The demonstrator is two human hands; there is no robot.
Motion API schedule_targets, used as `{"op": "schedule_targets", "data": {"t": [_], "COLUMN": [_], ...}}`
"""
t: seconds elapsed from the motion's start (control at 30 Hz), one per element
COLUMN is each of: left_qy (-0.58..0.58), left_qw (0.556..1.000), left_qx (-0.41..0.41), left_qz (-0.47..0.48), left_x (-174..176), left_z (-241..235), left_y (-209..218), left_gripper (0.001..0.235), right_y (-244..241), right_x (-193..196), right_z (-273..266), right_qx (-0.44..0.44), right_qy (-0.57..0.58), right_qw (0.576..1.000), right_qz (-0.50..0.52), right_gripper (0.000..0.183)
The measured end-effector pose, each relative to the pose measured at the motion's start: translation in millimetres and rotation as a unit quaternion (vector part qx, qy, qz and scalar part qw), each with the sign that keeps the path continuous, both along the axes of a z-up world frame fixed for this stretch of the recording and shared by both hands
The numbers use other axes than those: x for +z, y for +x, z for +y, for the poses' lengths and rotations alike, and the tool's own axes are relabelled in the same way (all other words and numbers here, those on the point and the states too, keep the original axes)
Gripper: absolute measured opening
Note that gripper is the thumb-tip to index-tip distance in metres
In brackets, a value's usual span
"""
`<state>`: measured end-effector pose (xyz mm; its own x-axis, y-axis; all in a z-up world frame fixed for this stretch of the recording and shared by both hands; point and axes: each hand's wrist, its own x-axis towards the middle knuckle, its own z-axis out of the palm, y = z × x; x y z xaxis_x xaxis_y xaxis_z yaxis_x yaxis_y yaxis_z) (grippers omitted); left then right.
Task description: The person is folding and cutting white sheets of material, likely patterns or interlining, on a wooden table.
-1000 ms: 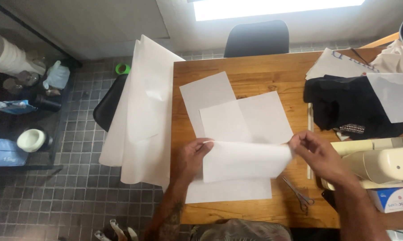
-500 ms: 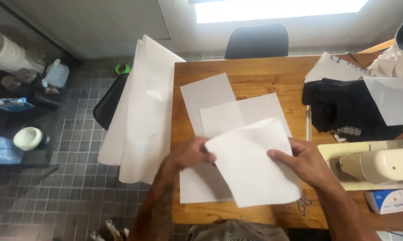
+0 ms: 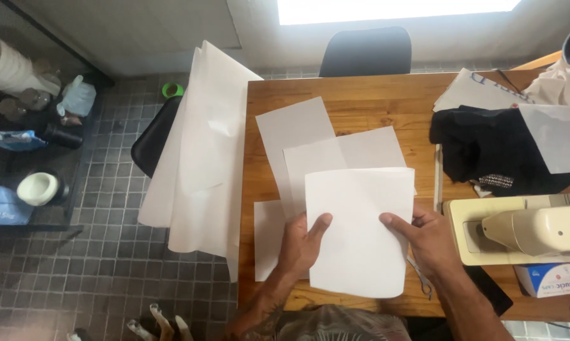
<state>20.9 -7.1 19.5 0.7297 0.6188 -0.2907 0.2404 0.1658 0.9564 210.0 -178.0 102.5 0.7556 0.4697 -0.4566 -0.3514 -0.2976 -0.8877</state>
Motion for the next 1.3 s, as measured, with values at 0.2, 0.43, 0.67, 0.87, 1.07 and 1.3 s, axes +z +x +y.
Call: {"op": "schedule_targets", "data": {"t": [0.2, 0.43, 0.67, 0.87, 1.07, 1.3], "left_qy": [0.006, 0.032, -0.048, -0.128, -0.140, -0.152], "left_qw": [1.000, 0.999, 0.991, 0.976, 0.971, 0.965], "left_qx": [-0.003, 0.009, 0.118, 0.175, 0.191, 0.184], "left_qz": [-0.003, -0.014, 0.025, -0.035, -0.021, -0.107], "left_x": [39.5, 9.9, 26.7, 27.0, 47.5, 40.6], "left_z": [1.7, 0.4, 28.0, 43.4, 41.3, 44.0], "left_y": [6.0, 4.7, 0.6, 2.2, 18.0, 29.1], "left_gripper": [0.041, 0.049, 0.051, 0.071, 0.070, 0.081], "right_y": [-4.8, -12.8, 2.6, -21.5, -28.9, -34.4], "right_x": [6.2, 34.6, -249.8, -378.0, -373.9, -360.7], "right_z": [-5.5, -2.2, -156.3, -269.4, -250.5, -245.5], "right_qx": [-0.016, -0.036, 0.067, 0.195, 0.175, 0.123], "right_qy": [0.011, -0.147, -0.380, -0.420, -0.419, -0.419], "right_qw": [1.000, 0.985, 0.899, 0.749, 0.776, 0.831], "right_qz": [0.009, 0.082, -0.206, -0.475, -0.437, -0.345], "right_gripper": [0.037, 0.051, 0.035, 0.076, 0.046, 0.063]}}
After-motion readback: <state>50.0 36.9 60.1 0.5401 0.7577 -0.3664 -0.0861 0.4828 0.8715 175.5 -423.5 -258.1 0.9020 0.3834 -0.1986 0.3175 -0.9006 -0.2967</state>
